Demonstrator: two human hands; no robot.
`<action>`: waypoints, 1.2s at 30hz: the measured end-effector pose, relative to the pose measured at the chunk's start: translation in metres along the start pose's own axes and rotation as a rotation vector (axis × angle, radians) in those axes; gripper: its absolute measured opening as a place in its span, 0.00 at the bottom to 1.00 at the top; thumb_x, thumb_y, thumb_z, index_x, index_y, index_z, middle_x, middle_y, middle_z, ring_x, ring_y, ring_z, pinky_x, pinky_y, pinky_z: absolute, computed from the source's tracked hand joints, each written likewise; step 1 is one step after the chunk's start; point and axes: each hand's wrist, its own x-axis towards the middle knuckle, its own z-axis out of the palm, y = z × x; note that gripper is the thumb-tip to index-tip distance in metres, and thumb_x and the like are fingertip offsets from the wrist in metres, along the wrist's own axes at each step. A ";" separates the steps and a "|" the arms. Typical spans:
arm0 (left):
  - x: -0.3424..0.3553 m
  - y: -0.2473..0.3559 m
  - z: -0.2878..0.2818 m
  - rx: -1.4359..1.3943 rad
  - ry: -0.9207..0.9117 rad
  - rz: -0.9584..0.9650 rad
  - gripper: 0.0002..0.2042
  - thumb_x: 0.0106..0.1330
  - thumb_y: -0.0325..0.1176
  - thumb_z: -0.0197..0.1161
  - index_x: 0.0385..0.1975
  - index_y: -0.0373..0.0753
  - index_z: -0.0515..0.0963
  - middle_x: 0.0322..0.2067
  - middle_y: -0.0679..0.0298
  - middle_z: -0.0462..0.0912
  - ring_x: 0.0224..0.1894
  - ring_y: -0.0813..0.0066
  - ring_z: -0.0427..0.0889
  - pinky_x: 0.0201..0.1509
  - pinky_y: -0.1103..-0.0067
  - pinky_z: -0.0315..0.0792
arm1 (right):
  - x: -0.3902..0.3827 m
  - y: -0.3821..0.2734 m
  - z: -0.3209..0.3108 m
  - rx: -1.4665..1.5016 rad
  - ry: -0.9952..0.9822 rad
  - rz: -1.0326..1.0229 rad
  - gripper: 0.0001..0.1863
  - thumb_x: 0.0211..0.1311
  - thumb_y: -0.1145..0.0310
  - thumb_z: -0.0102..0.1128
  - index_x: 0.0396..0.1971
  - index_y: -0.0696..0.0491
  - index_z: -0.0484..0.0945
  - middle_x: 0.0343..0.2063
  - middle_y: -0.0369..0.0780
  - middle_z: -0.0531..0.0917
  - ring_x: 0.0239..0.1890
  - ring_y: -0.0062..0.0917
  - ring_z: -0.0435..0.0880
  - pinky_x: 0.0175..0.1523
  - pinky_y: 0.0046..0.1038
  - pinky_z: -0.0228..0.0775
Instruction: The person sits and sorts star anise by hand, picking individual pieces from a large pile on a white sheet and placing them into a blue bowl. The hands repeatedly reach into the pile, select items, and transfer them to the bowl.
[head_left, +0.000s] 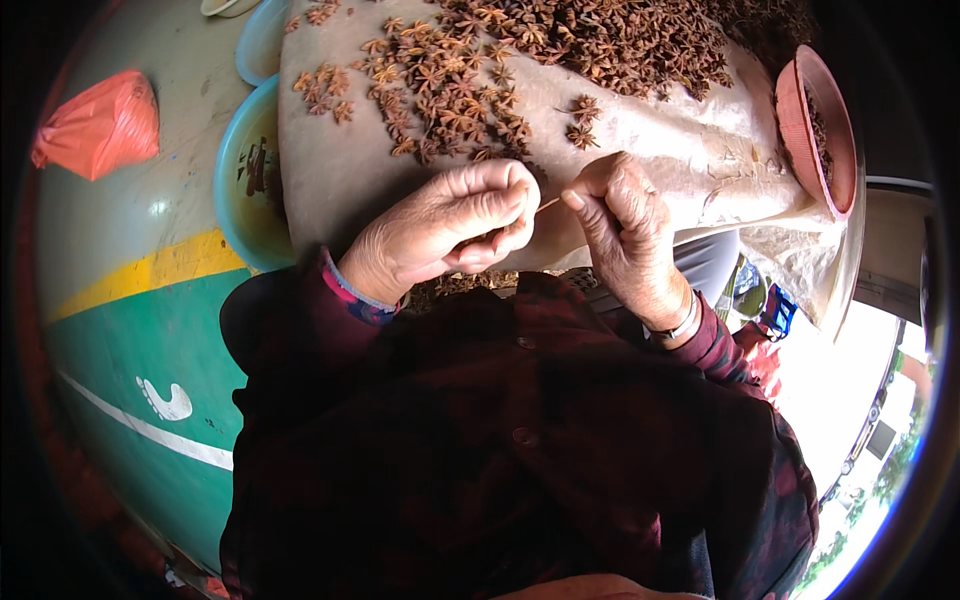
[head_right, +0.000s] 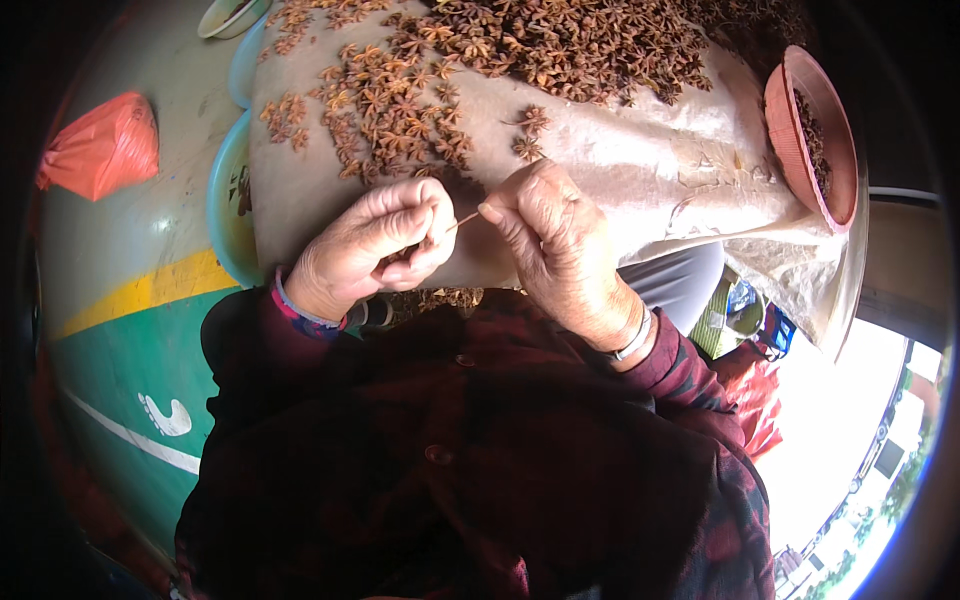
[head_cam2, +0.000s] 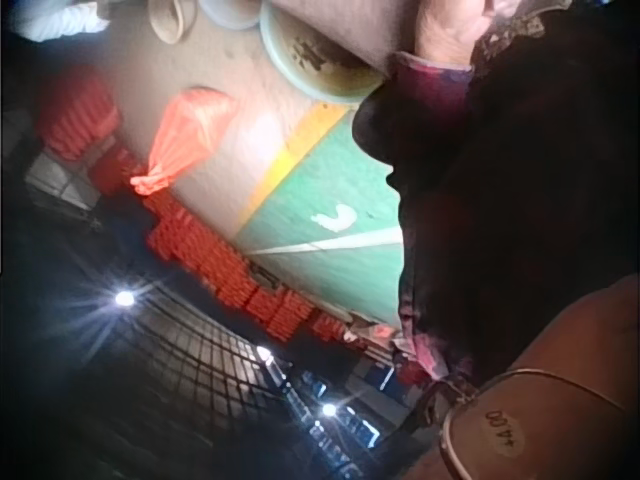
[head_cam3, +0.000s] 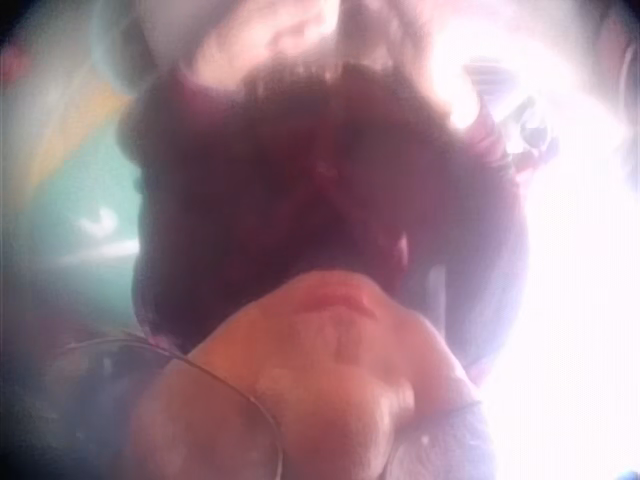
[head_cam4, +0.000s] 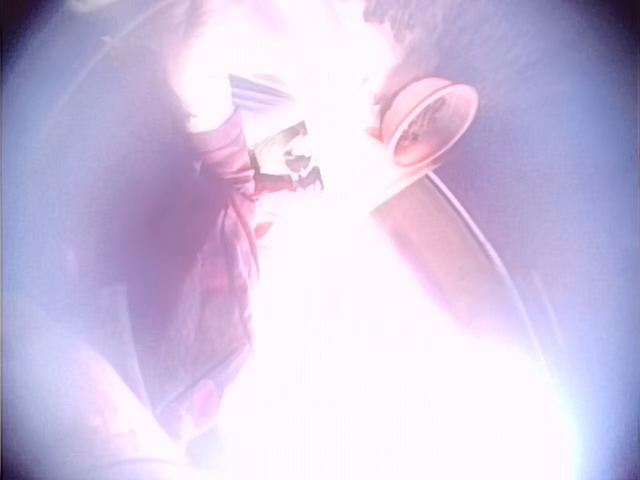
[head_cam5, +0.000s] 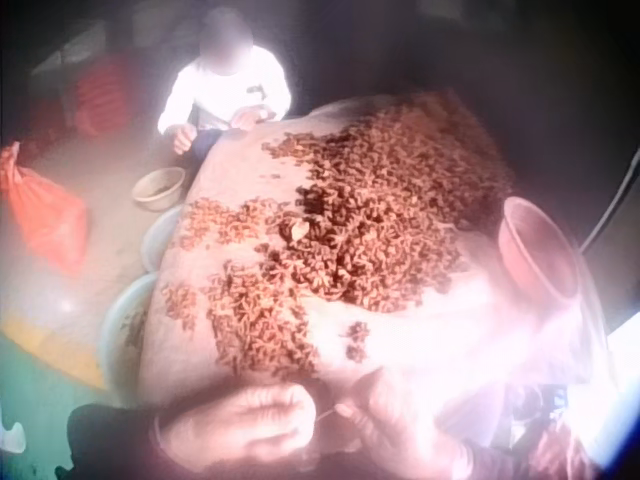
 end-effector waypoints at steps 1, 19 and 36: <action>0.000 0.000 -0.002 0.011 -0.020 -0.025 0.11 0.82 0.41 0.51 0.38 0.42 0.72 0.27 0.73 0.72 0.20 0.92 0.62 0.21 0.91 0.55 | -0.002 0.002 -0.001 -0.010 -0.007 -0.038 0.04 0.65 0.81 0.66 0.33 0.58 0.79 0.30 0.41 0.79 0.32 0.31 0.79 0.38 0.27 0.73; -0.001 0.027 -0.020 0.333 0.304 0.202 0.09 0.79 0.34 0.54 0.46 0.39 0.80 0.23 0.74 0.73 0.21 0.91 0.66 0.22 0.90 0.57 | 0.074 0.031 -0.032 -0.915 -0.442 -0.210 0.08 0.67 0.73 0.60 0.44 0.55 0.82 0.33 0.43 0.82 0.31 0.30 0.86 0.32 0.30 0.77; 0.028 0.007 0.000 1.063 0.442 0.349 0.12 0.71 0.38 0.65 0.40 0.35 0.78 0.25 0.59 0.77 0.25 0.74 0.74 0.31 0.77 0.72 | 0.034 0.007 0.010 0.267 -0.040 0.088 0.05 0.73 0.70 0.61 0.37 0.55 0.80 0.31 0.36 0.82 0.35 0.20 0.80 0.44 0.26 0.74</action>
